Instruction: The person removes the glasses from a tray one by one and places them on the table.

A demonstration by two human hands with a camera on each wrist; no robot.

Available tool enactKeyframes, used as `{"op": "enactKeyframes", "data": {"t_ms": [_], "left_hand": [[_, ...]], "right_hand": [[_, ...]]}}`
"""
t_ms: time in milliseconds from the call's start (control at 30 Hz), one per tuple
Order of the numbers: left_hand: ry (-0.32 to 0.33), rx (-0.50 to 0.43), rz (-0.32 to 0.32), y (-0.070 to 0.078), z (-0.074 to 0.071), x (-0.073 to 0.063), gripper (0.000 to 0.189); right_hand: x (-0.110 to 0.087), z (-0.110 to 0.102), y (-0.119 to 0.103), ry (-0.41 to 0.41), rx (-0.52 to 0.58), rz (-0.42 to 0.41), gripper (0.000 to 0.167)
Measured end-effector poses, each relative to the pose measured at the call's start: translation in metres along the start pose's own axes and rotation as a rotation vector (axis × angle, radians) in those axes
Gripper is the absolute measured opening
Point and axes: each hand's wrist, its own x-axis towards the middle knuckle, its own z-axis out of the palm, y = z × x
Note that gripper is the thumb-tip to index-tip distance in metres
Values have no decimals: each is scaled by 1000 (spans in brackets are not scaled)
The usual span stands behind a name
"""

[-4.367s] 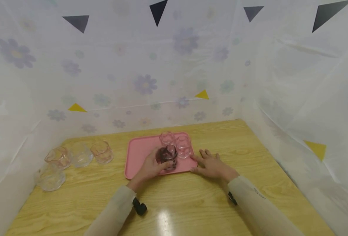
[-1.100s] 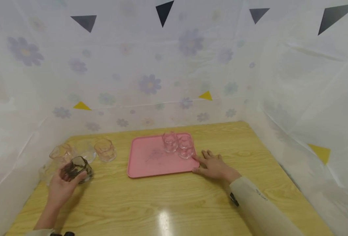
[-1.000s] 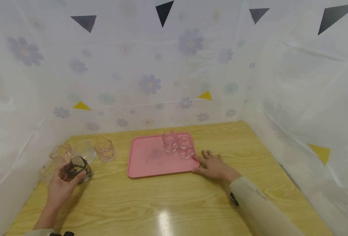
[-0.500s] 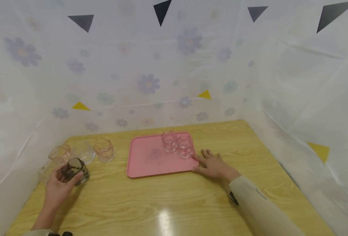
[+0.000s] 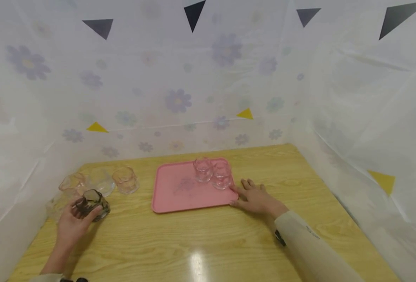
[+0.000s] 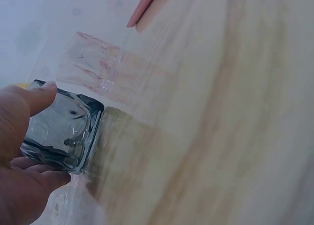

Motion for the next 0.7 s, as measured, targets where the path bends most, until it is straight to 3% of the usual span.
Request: {"op": "enactKeyframes", "data": {"t_ms": [533, 700], "left_hand": [[-33, 62, -10, 2, -3, 0, 102], [-25, 170, -4, 5, -6, -3, 107]], "right_hand": [[-1, 0, 1, 6, -2, -6, 79], [-1, 0, 2, 6, -3, -2, 79]]}}
